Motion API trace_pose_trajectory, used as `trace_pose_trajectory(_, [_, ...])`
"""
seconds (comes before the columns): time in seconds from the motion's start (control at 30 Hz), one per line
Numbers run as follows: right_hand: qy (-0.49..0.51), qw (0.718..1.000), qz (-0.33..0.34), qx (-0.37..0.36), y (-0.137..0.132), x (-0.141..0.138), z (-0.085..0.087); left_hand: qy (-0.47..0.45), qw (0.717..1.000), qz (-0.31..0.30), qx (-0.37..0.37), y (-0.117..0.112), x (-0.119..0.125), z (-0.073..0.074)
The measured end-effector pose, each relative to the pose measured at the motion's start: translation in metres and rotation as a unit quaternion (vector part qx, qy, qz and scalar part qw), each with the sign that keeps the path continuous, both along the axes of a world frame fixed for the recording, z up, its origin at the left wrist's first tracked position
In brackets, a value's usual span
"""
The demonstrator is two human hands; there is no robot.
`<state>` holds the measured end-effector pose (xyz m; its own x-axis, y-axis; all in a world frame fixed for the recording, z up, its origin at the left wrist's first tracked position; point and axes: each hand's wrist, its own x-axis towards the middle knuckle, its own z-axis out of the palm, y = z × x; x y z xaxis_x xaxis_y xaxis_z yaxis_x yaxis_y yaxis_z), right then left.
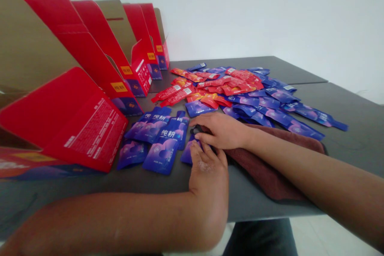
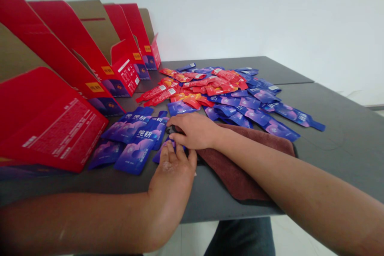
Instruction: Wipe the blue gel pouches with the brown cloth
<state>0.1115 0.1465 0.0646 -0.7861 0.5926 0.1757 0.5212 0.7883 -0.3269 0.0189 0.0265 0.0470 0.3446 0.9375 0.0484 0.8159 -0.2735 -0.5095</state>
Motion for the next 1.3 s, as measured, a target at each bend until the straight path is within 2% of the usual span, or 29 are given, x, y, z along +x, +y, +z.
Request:
trace_pose_trajectory(0.3, [-0.005,1.0,0.004,0.006,0.0007,-0.0001,-0.0013,0.017,1.0,-0.004,0.024,-0.0006,0.0,-0.0024])
trace_pose_trajectory(0.57, [0.001,1.0,0.004,0.003,0.0007,-0.0001,-0.0008,0.012,1.0,-0.003,-0.002,0.0015,0.0004,0.0005])
trace_pose_trajectory(1.07, [-0.004,1.0,0.004,0.001,0.001,-0.0001,-0.0011,0.005,1.0,-0.004,0.022,-0.0006,0.0002,-0.003])
trace_pose_trajectory(1.3, [-0.009,1.0,0.003,0.001,0.0004,-0.0002,0.0002,-0.044,0.999,0.001,0.006,-0.0013,-0.0002,-0.0001])
